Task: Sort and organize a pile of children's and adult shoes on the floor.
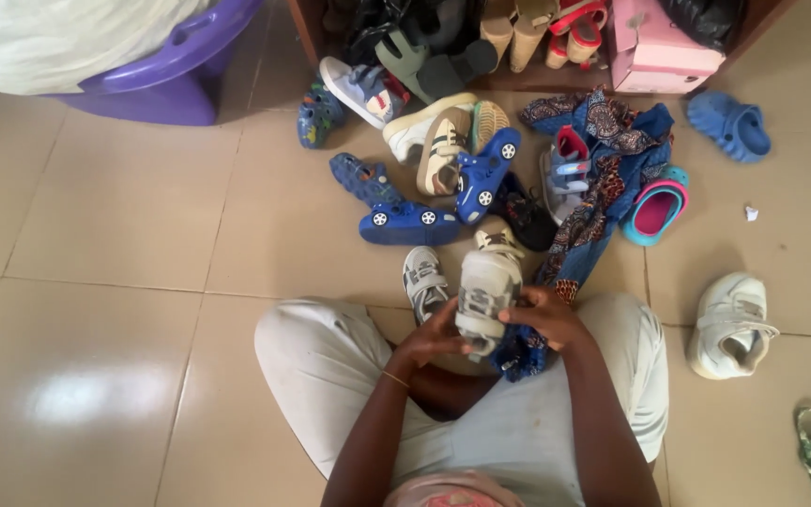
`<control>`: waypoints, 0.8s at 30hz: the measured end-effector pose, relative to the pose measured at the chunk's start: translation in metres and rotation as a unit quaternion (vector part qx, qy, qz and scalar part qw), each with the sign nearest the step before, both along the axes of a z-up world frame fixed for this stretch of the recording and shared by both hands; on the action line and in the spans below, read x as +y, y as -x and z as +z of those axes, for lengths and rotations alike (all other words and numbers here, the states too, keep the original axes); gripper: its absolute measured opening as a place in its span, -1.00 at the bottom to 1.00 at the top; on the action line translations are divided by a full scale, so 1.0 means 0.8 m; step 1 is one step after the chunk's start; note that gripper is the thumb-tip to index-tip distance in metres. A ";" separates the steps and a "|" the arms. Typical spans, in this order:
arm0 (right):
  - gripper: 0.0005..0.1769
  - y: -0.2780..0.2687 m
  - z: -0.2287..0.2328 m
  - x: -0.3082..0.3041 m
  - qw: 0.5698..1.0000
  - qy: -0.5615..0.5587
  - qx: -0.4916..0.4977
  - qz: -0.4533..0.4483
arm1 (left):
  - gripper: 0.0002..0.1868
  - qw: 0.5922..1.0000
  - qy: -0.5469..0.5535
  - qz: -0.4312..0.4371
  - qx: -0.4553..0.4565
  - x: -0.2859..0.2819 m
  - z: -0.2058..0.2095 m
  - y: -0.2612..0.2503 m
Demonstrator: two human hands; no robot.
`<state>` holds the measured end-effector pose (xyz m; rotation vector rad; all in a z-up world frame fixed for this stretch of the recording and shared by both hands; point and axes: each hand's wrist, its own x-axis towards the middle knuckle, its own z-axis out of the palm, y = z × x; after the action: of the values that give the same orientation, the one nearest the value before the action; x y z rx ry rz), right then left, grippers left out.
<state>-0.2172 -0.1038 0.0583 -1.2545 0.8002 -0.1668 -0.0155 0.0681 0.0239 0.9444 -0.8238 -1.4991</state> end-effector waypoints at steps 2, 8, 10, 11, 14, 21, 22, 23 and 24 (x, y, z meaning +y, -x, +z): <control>-0.37 -0.004 -0.005 0.008 0.999 -0.024 0.009 -0.028 | 0.03 0.999 -0.024 0.021 -0.038 0.007 -0.004 0.016; -0.47 -0.005 -0.030 -0.021 0.973 -0.068 -0.103 -0.197 | -0.17 0.981 -0.033 0.159 0.108 -0.009 -0.078 0.013; -0.51 -0.001 -0.024 -0.028 0.955 -0.088 -0.157 -0.236 | -0.22 0.961 -0.035 0.191 0.196 -0.014 -0.076 0.006; -0.53 -0.001 -0.017 -0.032 0.936 -0.107 -0.197 -0.271 | -0.25 0.950 -0.051 0.210 0.225 -0.017 -0.075 0.003; -0.53 -0.002 -0.002 -0.026 0.907 -0.139 -0.253 -0.305 | -0.33 0.938 -0.106 0.241 0.226 -0.016 -0.104 -0.003; -0.46 -0.012 0.015 0.001 0.897 -0.174 -0.355 -0.198 | -0.55 0.961 -0.130 0.202 0.138 -0.002 -0.063 0.000; -0.46 -0.012 0.011 0.003 0.897 -0.172 -0.357 -0.197 | -0.55 0.962 -0.126 0.201 0.136 -0.002 -0.052 0.002; -0.44 -0.011 0.009 0.007 0.905 -0.159 -0.355 -0.171 | -0.56 0.959 -0.142 0.207 0.135 -0.002 -0.040 0.004; -0.41 -0.016 0.009 0.003 0.913 -0.142 -0.356 -0.141 | -0.57 0.956 -0.151 0.213 0.133 -0.009 -0.027 0.001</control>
<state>-0.2042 -0.1017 0.0652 -0.7079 0.3392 -0.6787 -0.0161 0.0607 0.0025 1.0375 -0.1775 -1.3477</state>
